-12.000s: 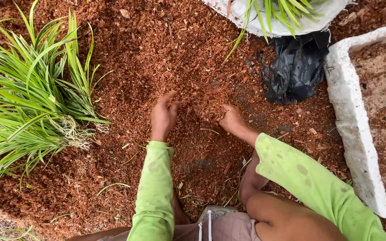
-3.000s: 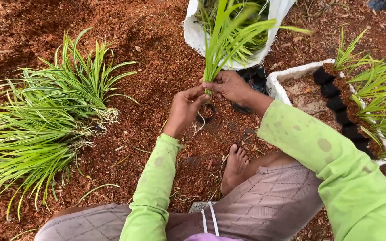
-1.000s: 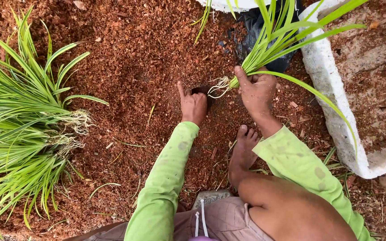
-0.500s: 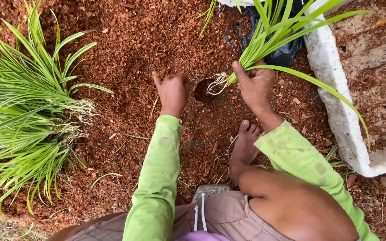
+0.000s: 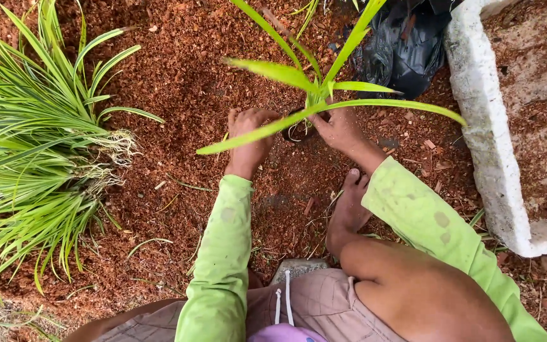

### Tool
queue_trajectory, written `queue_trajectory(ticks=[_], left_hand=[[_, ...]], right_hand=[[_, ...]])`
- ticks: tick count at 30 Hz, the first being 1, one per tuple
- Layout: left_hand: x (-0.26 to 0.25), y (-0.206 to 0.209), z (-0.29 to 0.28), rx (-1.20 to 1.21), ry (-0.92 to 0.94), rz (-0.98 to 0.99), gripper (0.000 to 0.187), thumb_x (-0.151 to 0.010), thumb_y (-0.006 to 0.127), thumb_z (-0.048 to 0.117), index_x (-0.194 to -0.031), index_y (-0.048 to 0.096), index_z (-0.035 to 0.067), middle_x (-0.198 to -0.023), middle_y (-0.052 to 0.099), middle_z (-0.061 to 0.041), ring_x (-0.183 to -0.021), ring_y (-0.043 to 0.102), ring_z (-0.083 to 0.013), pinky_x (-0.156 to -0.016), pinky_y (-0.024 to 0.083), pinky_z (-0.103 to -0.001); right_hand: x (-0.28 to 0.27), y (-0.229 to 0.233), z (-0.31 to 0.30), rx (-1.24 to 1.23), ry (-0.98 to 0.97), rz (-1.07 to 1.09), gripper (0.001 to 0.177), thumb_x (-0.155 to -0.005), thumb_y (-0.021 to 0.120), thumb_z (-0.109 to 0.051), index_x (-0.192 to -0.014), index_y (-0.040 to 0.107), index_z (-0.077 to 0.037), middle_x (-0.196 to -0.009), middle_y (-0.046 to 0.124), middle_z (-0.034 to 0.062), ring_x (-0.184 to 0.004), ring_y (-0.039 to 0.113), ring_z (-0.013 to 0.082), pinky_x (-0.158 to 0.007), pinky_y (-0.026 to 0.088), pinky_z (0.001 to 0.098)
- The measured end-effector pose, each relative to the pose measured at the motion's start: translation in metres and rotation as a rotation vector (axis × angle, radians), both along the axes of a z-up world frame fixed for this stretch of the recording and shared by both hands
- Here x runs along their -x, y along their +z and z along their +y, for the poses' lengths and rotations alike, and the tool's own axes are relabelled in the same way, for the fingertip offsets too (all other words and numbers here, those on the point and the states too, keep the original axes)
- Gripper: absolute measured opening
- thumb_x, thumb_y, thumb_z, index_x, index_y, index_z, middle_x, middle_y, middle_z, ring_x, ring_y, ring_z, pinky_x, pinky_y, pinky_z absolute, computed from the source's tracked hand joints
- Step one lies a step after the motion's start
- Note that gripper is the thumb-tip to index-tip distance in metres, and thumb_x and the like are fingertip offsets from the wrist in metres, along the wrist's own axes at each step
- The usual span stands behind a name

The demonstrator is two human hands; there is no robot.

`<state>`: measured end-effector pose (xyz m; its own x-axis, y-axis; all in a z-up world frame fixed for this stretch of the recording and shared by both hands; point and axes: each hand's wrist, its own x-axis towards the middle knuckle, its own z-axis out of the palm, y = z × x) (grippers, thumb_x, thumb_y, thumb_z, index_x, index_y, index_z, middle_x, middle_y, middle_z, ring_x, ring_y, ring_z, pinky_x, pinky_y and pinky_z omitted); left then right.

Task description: A person is transplanting small green seedlings into black plastic nursery bags filled with a reddish-brown soil substrate.

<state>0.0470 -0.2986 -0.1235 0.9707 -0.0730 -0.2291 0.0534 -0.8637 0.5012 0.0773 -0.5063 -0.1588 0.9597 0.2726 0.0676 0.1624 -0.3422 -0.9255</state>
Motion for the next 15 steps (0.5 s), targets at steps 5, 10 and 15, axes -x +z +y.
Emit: queue_trajectory(ticks=[5,10,15], left_hand=[[-0.007,-0.038,-0.017,0.043,-0.039,0.217,0.028,-0.088,0.057,0.009,-0.111,0.066,0.023,-0.108,0.066,-0.004,-0.116,0.057,-0.0232,-0.110,0.028,-0.051],[-0.004,-0.054,-0.028,0.073,0.029,0.308,0.035,-0.089,0.060,0.009,-0.123,0.051,0.011,-0.111,0.067,-0.018,-0.111,0.061,-0.0356,-0.099,0.043,-0.055],[-0.008,-0.050,-0.021,-0.133,-0.135,-0.112,0.025,-0.088,0.058,0.015,-0.101,0.070,0.033,-0.089,0.073,-0.001,-0.110,0.062,-0.0210,-0.112,0.023,-0.051]], right_hand=[[-0.004,0.012,-0.006,0.066,0.260,0.255,0.019,-0.092,0.064,-0.013,-0.102,0.063,0.004,-0.077,0.064,0.0219,-0.069,0.063,0.0356,-0.067,0.050,0.0422],[-0.007,0.059,-0.005,0.289,0.373,0.425,0.021,-0.093,0.058,-0.008,-0.110,0.066,0.000,-0.108,0.067,0.0238,-0.097,0.063,0.0441,-0.083,0.049,0.0510],[0.000,-0.003,-0.037,0.116,0.456,0.240,0.028,-0.089,0.065,-0.017,-0.114,0.067,-0.006,-0.113,0.066,0.0170,-0.106,0.061,0.0390,-0.092,0.047,0.0488]])
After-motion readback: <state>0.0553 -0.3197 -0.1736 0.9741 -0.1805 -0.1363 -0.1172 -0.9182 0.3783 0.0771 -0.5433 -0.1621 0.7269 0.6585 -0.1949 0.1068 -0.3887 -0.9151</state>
